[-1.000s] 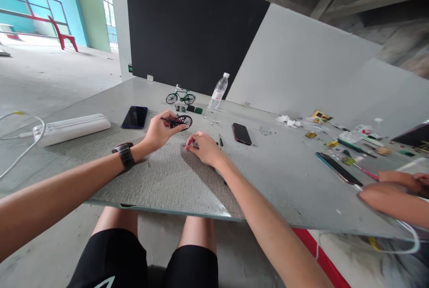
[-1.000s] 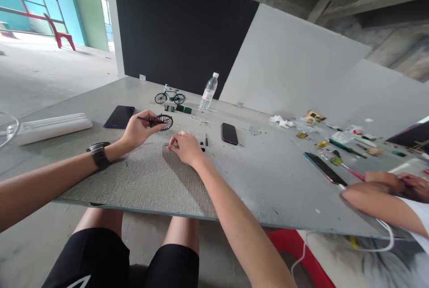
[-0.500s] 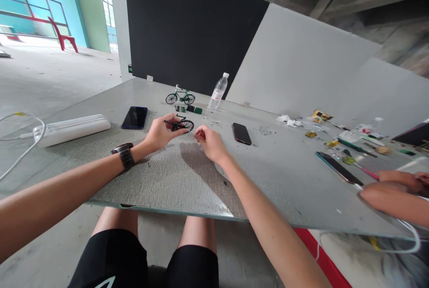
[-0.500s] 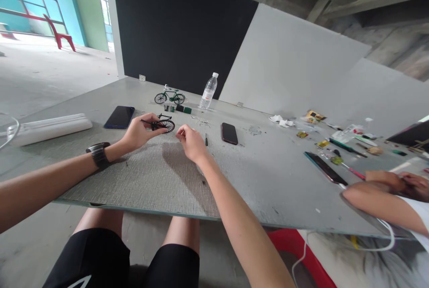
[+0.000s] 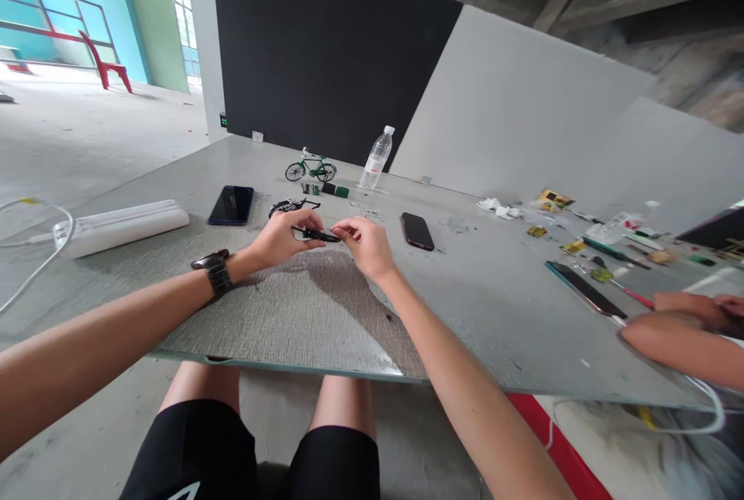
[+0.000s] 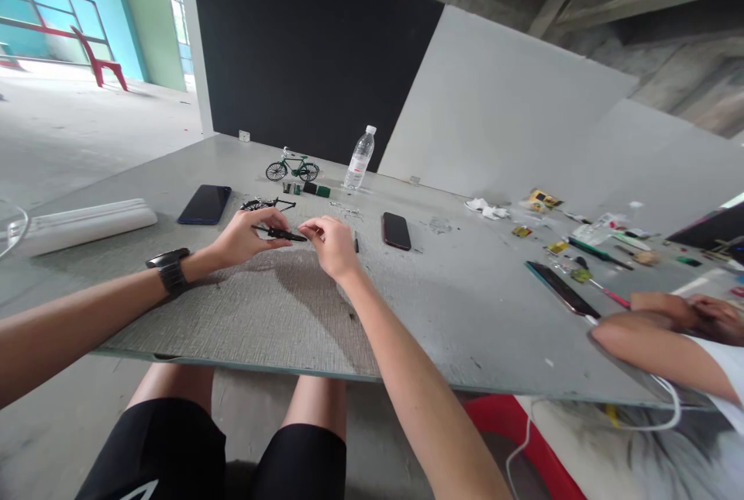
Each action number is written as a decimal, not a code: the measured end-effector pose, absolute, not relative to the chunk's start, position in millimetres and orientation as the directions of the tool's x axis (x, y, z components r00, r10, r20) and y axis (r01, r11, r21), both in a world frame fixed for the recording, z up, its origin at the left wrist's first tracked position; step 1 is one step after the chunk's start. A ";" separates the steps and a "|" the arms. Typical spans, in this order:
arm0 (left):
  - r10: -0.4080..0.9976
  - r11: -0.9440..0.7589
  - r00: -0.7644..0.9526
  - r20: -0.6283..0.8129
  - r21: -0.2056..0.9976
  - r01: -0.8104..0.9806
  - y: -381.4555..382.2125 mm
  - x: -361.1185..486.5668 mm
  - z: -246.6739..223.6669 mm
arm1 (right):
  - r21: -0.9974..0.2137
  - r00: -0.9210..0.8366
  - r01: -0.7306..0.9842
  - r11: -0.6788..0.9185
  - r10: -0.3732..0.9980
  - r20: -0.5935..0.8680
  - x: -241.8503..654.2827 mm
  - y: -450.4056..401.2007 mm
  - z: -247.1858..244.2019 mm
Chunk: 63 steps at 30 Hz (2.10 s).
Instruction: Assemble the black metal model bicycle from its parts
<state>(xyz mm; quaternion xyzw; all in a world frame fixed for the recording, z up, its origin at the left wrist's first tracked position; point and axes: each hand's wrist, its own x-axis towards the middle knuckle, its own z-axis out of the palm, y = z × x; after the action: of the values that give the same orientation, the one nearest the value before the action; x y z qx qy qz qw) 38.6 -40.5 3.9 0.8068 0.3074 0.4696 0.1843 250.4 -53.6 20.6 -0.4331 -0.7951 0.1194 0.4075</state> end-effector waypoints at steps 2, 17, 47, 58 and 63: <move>0.672 -0.740 0.371 0.640 0.589 0.324 -40.7 37.9 4.1 | -0.542 -0.302 0.586 0.603 0.783 0.544 250.2 -53.9 20.6; 0.647 -0.758 0.375 0.664 0.508 0.409 -42.1 37.2 9.2 | -0.599 -0.312 0.557 0.575 0.814 0.491 249.9 -54.7 22.2; 0.658 -0.735 0.346 0.669 0.467 0.492 -41.2 36.3 9.4 | -0.443 -0.215 0.747 0.495 0.811 0.544 282.1 -37.6 22.4; 0.646 -0.738 0.343 0.682 0.444 0.508 -42.8 36.3 11.3 | -0.243 -0.253 0.909 0.339 0.911 0.325 292.5 -26.6 15.6; 0.629 -0.759 0.338 0.700 0.459 0.462 -42.1 35.5 11.4 | -0.213 -0.046 0.967 0.143 0.914 0.404 312.5 -26.6 27.2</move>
<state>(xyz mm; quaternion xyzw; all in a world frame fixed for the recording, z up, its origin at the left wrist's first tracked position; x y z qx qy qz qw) 35.5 -42.1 11.4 0.8132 0.3353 0.4673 0.0893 312.5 -26.6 27.2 -0.6522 -0.7208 -0.0581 0.2276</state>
